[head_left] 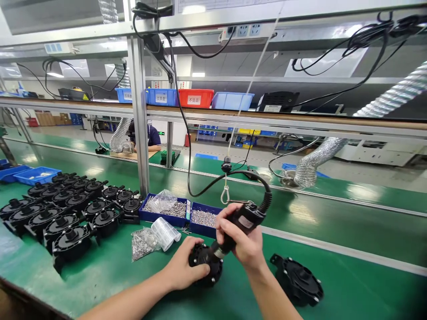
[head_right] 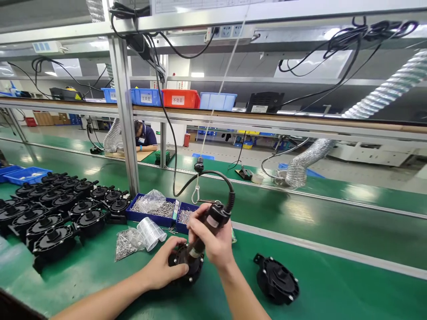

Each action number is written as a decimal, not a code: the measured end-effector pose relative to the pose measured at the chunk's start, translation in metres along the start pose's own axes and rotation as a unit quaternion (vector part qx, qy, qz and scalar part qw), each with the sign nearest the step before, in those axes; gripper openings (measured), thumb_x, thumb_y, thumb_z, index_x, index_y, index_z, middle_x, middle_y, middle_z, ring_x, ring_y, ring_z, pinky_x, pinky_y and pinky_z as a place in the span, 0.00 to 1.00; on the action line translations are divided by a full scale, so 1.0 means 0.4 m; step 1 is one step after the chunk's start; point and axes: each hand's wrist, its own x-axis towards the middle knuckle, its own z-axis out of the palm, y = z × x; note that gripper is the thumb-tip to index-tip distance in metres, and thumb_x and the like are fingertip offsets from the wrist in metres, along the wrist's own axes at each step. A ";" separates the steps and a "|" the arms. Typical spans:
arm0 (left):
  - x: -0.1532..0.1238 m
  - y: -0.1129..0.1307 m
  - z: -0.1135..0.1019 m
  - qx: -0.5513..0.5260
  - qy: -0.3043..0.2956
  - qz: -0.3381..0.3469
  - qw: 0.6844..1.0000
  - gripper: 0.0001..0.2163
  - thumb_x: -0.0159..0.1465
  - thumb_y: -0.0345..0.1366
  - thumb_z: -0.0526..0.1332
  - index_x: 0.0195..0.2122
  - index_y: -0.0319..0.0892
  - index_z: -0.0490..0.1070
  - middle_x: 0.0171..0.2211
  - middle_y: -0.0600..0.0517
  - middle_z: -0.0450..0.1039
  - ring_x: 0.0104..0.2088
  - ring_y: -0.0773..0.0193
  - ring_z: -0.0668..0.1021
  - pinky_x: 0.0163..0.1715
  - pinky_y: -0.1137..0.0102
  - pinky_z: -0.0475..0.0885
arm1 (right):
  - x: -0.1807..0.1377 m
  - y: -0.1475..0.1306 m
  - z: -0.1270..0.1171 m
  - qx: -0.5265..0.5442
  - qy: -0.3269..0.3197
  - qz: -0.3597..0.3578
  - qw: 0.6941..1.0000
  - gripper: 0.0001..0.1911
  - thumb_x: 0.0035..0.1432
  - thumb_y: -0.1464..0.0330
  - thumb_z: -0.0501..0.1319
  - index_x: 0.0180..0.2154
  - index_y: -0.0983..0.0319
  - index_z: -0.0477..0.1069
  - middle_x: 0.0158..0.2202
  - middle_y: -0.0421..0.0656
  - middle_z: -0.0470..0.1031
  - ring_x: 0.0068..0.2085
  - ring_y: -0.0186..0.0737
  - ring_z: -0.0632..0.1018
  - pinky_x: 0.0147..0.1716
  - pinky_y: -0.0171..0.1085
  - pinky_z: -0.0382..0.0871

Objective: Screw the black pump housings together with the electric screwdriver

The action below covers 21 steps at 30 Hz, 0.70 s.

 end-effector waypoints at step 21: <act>0.016 -0.083 -0.048 0.115 -0.072 0.158 0.978 0.42 0.51 0.47 0.76 0.65 0.52 0.61 0.64 0.41 0.56 0.64 0.43 0.61 0.65 0.48 0.57 | -0.002 0.040 -0.044 0.039 -0.114 0.068 0.990 0.15 0.58 0.64 0.68 0.39 0.59 0.62 0.28 0.38 0.75 0.18 0.33 0.72 0.17 0.32 0.64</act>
